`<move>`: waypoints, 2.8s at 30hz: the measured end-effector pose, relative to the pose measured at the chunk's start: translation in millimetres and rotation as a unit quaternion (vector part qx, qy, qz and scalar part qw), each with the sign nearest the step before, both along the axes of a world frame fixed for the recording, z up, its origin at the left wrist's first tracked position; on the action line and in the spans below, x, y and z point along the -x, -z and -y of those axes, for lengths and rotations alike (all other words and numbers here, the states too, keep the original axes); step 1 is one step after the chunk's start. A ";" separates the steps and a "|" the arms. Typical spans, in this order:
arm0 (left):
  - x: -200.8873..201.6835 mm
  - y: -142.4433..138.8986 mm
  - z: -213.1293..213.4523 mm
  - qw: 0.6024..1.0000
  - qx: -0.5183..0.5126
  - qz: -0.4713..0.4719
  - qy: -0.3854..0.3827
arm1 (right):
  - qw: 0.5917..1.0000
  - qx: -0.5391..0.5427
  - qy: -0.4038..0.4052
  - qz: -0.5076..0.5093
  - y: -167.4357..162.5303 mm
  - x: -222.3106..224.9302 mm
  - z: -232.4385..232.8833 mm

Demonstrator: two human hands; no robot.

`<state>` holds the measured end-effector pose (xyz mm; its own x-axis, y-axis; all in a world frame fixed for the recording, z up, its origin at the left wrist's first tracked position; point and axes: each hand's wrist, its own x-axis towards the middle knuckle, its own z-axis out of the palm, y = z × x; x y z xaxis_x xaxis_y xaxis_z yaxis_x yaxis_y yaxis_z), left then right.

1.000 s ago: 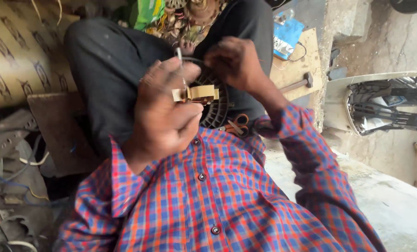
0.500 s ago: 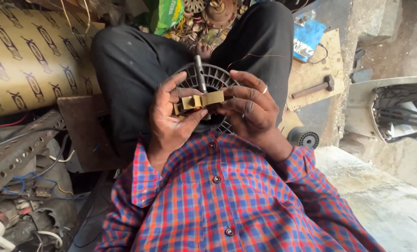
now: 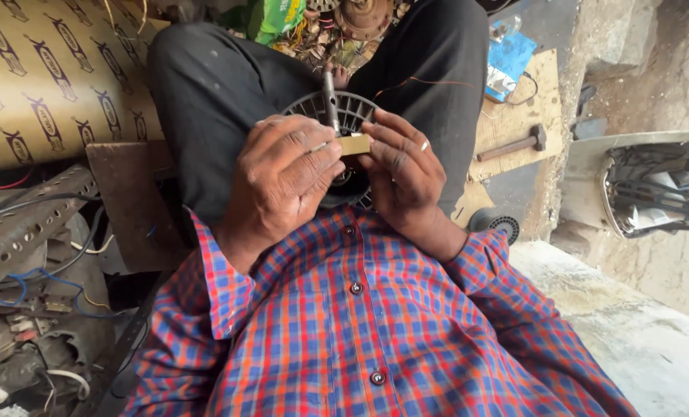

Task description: The person winds copper wire around a motor stator core, using cardboard spacers to separate coil sections. They repeatedly wrap the wire, adjust the spacers, and trim excess wire with scissors.

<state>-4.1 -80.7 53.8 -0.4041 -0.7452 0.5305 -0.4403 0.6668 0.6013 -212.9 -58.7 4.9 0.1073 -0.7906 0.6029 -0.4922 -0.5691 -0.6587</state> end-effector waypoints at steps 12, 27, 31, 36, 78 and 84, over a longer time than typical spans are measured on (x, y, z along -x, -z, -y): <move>9.8 44.7 0.4 0.984 -0.058 -0.166 -0.008 | 0.990 -0.117 -0.070 0.046 -21.6 8.3 21.5; 2.3 26.6 3.0 0.994 -0.047 -0.087 0.048 | 0.826 -0.346 -0.407 -0.183 -48.7 54.2 108.5; -2.0 28.6 8.5 0.994 -0.044 -0.079 0.055 | 0.824 -0.419 -0.357 -0.134 -41.2 62.7 102.6; -1.7 17.5 17.8 0.965 -0.155 -0.200 0.064 | 0.854 -0.407 -0.304 -0.108 -13.3 72.8 112.9; 15.2 64.1 70.4 0.995 -0.069 0.041 0.060 | 0.942 -0.279 -0.167 0.079 30.7 67.5 122.6; 3.6 -1.8 99.9 0.922 -0.328 -0.011 0.205 | 0.864 -0.146 -0.276 -0.396 -48.9 42.7 24.6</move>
